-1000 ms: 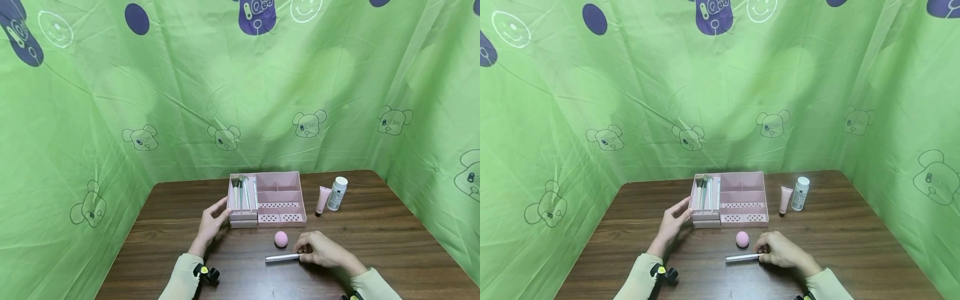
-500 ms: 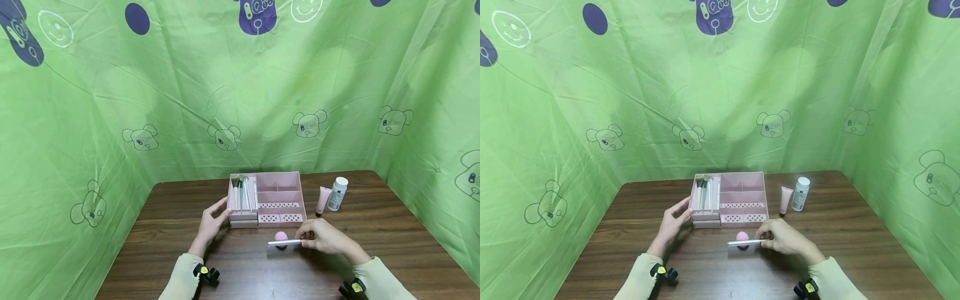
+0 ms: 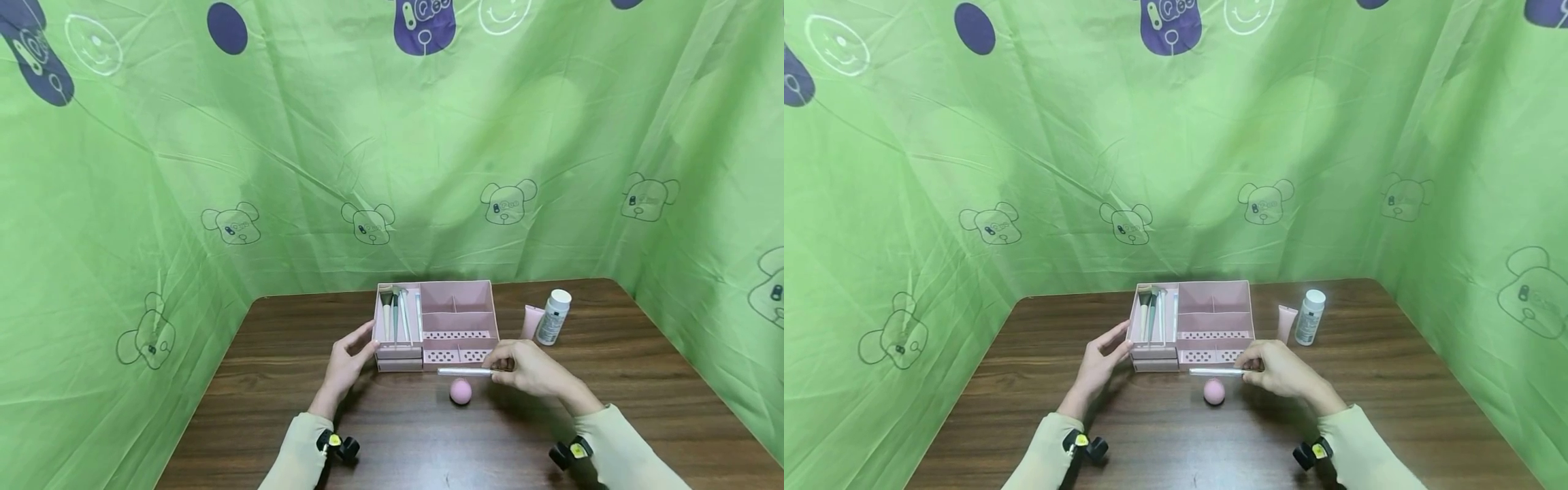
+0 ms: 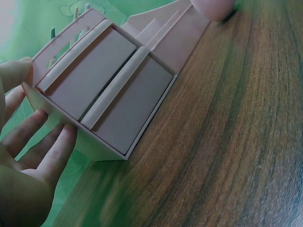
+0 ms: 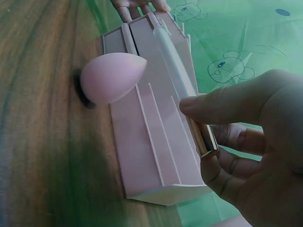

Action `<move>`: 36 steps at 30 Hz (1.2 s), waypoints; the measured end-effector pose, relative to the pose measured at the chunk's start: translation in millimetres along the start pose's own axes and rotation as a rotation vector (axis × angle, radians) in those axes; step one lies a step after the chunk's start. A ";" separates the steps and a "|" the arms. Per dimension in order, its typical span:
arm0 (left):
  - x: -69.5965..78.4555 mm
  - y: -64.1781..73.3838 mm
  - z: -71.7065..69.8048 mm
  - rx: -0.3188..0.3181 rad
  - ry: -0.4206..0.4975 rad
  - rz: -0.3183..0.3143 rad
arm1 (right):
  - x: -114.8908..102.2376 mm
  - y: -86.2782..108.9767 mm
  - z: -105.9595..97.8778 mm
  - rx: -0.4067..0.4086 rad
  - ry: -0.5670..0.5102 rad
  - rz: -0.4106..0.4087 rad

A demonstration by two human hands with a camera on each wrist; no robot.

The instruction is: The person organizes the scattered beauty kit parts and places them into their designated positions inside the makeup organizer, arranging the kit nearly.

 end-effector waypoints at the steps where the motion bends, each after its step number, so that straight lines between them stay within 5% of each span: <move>1: -0.4 0.0 0.2 -0.003 -0.004 0.002 | 0.4 -1.4 -0.7 0.010 0.005 -0.002; 8: -25.0 -7.9 -0.3 0.013 0.031 -0.022 | 0.9 -13.8 -6.9 0.040 0.046 -0.006; 18: -30.9 -9.1 -0.8 0.035 0.009 -0.033 | 2.7 -29.1 -12.6 0.036 0.041 0.068; 29: -3.4 -3.3 -1.8 -0.004 -0.001 -0.004 | 4.4 -40.6 -17.9 0.075 0.072 0.103; 36: -0.8 -1.1 -1.4 -0.010 0.009 -0.022 | 5.5 -43.8 -17.5 0.056 0.080 0.116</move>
Point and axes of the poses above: each hand's wrist, its own y-axis away from the middle knuckle, its own z-axis out of the palm, x = y × z, the point moved 1 cm from there along -y, towards the middle knuckle, and after that the axes turned 6 degrees about -y, right-handed, at the moved point
